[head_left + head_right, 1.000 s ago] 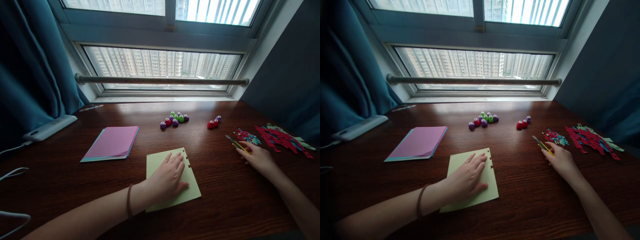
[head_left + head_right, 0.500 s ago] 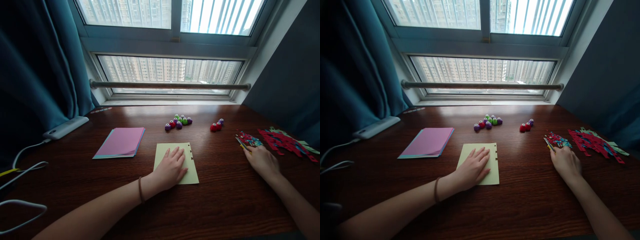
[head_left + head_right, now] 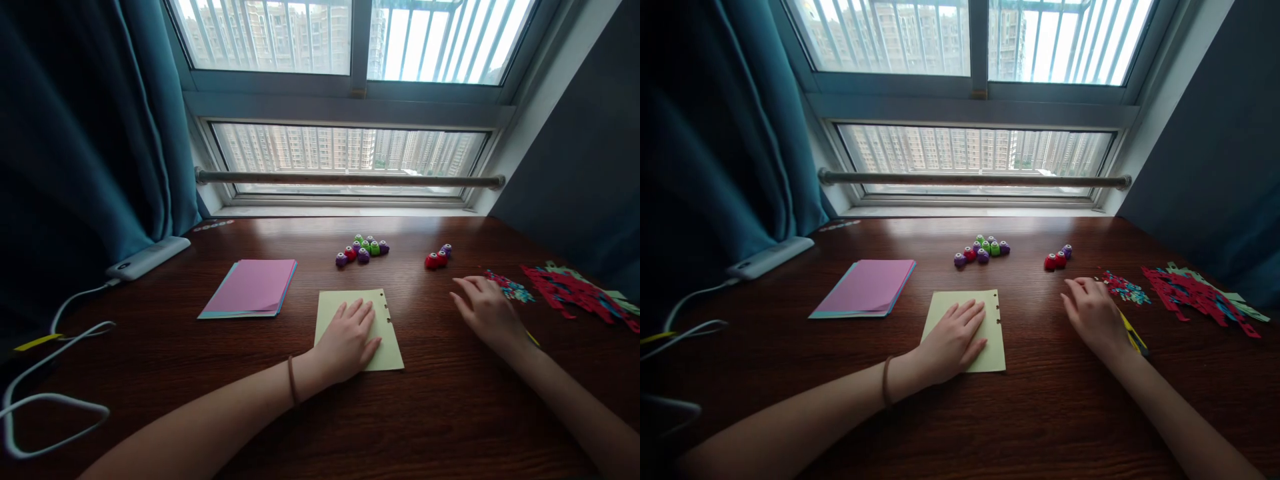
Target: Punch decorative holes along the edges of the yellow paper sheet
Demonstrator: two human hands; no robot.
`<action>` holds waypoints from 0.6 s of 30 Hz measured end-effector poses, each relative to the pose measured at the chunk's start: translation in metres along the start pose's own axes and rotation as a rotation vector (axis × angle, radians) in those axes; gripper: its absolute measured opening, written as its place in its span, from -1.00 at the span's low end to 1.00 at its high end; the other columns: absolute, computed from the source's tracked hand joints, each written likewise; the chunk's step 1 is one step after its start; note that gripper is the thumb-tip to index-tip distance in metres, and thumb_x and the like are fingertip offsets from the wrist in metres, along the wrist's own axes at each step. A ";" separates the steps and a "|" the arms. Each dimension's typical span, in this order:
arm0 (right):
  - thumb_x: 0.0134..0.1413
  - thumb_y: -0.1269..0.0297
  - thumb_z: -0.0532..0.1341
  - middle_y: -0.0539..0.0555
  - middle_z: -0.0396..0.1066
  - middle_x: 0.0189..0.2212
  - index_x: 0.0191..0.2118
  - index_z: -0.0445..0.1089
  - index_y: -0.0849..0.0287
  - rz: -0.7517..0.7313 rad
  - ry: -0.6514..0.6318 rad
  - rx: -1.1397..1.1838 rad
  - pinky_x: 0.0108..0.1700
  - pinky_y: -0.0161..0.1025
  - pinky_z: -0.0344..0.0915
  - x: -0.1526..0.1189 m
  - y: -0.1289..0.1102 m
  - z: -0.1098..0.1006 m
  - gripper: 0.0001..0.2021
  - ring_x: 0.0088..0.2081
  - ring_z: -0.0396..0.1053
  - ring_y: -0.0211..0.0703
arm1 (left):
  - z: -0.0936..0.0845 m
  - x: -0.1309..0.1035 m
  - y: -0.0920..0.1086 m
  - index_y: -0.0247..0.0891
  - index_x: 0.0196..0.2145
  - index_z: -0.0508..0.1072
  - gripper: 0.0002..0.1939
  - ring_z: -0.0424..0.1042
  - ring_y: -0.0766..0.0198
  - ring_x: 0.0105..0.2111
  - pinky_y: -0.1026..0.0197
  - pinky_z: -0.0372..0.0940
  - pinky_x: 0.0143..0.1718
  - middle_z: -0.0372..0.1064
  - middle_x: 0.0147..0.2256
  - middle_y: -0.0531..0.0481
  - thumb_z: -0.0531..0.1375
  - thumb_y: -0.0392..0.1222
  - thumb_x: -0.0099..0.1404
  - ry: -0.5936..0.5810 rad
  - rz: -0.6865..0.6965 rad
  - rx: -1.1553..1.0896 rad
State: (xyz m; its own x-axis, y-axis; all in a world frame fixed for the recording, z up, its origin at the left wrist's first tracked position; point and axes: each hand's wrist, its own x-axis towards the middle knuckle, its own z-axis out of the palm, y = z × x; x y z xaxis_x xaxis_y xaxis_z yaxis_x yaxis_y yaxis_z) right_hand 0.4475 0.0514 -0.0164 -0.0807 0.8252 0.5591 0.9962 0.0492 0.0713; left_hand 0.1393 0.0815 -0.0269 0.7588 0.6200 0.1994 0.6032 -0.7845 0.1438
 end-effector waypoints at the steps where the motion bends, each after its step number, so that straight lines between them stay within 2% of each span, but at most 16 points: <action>1: 0.16 0.25 0.08 0.20 0.30 -0.19 -0.07 0.34 0.30 -0.061 -0.012 0.133 -0.07 -0.10 0.24 0.011 -0.015 0.002 -0.71 -0.17 0.25 0.02 | 0.000 0.000 0.000 -0.39 0.14 0.14 -0.50 -0.05 0.01 0.19 -0.09 -0.05 0.16 0.00 0.18 -0.18 -0.03 -0.03 0.36 0.002 -0.006 -0.003; 4: 0.17 0.30 0.08 0.19 0.31 -0.17 -0.10 0.34 0.27 -0.198 -0.056 0.405 -0.04 -0.15 0.25 0.048 -0.060 0.015 -0.76 -0.12 0.25 -0.04 | -0.001 0.000 0.000 -0.39 0.15 0.13 -0.49 -0.05 0.02 0.19 -0.08 -0.05 0.17 0.00 0.18 -0.17 -0.03 -0.02 0.35 0.008 -0.014 -0.011; 6: 0.16 0.36 0.06 0.19 0.31 -0.14 -0.09 0.34 0.26 -0.315 -0.043 0.473 -0.01 -0.15 0.25 0.074 -0.085 0.033 -0.76 -0.09 0.24 -0.05 | -0.001 0.000 -0.001 -0.38 0.15 0.12 -0.49 -0.05 0.02 0.19 -0.08 -0.05 0.17 0.00 0.18 -0.16 -0.03 -0.02 0.35 0.010 -0.010 -0.015; 8: 0.16 0.41 0.03 0.18 0.30 -0.07 -0.02 0.32 0.24 -0.371 0.000 0.496 0.05 -0.12 0.20 0.099 -0.100 0.054 -0.72 -0.02 0.20 -0.04 | -0.001 -0.001 -0.002 -0.37 0.15 0.12 -0.49 -0.05 0.02 0.19 -0.08 -0.05 0.17 0.00 0.18 -0.16 -0.02 -0.03 0.35 0.009 -0.006 -0.019; 11: 0.15 0.44 0.02 0.14 0.23 0.05 0.12 0.20 0.22 -0.380 0.036 0.514 0.15 -0.07 0.09 0.126 -0.104 0.088 -0.61 0.10 0.10 -0.04 | 0.000 -0.002 -0.002 -0.35 0.15 0.12 -0.49 -0.05 0.01 0.19 -0.09 -0.06 0.17 0.00 0.18 -0.15 -0.02 -0.02 0.34 0.008 -0.008 -0.022; 13: 0.15 0.43 0.03 0.14 0.19 0.10 0.16 0.14 0.21 -0.384 0.039 0.525 0.17 -0.03 0.06 0.134 -0.100 0.105 -0.57 0.13 0.05 -0.03 | 0.000 -0.002 -0.002 -0.34 0.16 0.11 -0.49 -0.05 0.01 0.19 -0.10 -0.07 0.17 -0.01 0.19 -0.15 -0.02 -0.02 0.34 0.009 -0.010 -0.023; 15: 0.15 0.40 0.05 0.13 0.20 0.09 0.15 0.16 0.19 -0.395 0.029 0.536 0.16 -0.02 0.07 0.135 -0.096 0.115 -0.57 0.14 0.05 -0.03 | 0.000 -0.002 -0.002 -0.33 0.17 0.11 -0.49 -0.05 0.01 0.18 -0.10 -0.08 0.17 -0.02 0.19 -0.14 -0.03 -0.02 0.35 0.009 -0.014 -0.026; 18: 0.13 0.39 0.08 0.11 0.26 0.04 0.09 0.23 0.16 -0.398 0.012 0.551 0.16 -0.04 0.07 0.131 -0.094 0.119 -0.62 0.10 0.09 -0.02 | -0.001 -0.001 -0.002 -0.32 0.16 0.11 -0.49 -0.05 0.01 0.19 -0.10 -0.08 0.18 -0.03 0.20 -0.14 -0.04 -0.02 0.35 0.008 -0.021 -0.031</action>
State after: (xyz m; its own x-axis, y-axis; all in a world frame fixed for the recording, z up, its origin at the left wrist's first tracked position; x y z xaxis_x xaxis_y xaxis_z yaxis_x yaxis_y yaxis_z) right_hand 0.3473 0.2217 -0.0483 -0.4420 0.6785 0.5867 0.7607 0.6302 -0.1557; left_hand 0.1375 0.0826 -0.0268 0.7443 0.6360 0.2037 0.6105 -0.7716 0.1783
